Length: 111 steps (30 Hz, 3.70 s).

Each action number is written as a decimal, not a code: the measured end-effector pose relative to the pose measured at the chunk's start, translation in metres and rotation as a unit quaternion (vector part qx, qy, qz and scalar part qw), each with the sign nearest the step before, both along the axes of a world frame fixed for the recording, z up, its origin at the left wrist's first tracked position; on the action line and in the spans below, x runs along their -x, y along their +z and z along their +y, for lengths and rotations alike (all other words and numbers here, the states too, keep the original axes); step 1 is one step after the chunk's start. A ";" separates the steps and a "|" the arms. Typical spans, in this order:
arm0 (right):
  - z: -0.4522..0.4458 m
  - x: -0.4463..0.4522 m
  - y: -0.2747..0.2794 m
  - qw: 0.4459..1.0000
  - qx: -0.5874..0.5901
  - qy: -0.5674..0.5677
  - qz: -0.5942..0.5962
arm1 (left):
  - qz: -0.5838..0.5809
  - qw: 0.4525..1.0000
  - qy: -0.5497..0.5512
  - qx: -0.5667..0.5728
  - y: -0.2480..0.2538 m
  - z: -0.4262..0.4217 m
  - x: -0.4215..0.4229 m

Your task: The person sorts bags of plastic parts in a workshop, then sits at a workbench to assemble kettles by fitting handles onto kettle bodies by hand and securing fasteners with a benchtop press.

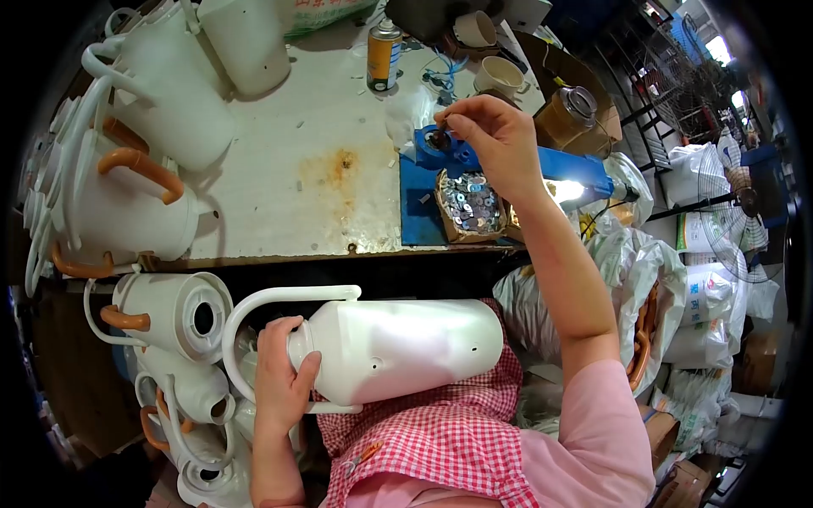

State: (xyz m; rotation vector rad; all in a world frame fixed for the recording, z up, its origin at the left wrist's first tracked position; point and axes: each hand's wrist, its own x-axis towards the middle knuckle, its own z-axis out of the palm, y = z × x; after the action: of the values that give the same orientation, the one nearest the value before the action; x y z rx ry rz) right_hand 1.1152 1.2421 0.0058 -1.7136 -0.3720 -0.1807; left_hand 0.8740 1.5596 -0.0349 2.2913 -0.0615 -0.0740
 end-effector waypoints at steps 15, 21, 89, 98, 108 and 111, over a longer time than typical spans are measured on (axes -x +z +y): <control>-0.040 -0.034 -0.020 0.987 0.160 0.015 0.026 | -0.003 1.000 0.001 0.010 -0.006 0.011 0.006; -0.015 -0.001 -0.006 0.995 0.095 -0.032 -0.017 | 0.011 1.000 0.011 -0.010 -0.010 0.006 0.010; 0.033 0.061 0.024 0.976 -0.191 0.061 0.080 | -0.041 0.945 0.257 0.200 0.091 0.081 -0.087; -0.091 0.047 -0.031 0.962 -0.258 -0.068 0.058 | -0.093 0.978 0.034 0.182 0.069 -0.023 -0.198; -0.162 0.054 -0.040 0.960 -0.246 -0.126 0.045 | -0.073 0.973 -0.034 0.216 0.022 -0.083 -0.237; -0.164 0.054 -0.041 0.964 -0.231 -0.125 0.038 | -0.089 0.978 -0.033 0.185 0.020 -0.087 -0.239</control>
State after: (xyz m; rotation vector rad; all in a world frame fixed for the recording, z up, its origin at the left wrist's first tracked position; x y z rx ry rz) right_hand 1.0610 1.0780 -0.0354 -1.2949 -0.0445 -0.3550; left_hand 1.1129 1.4728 -0.0146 1.9177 -0.2263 0.1002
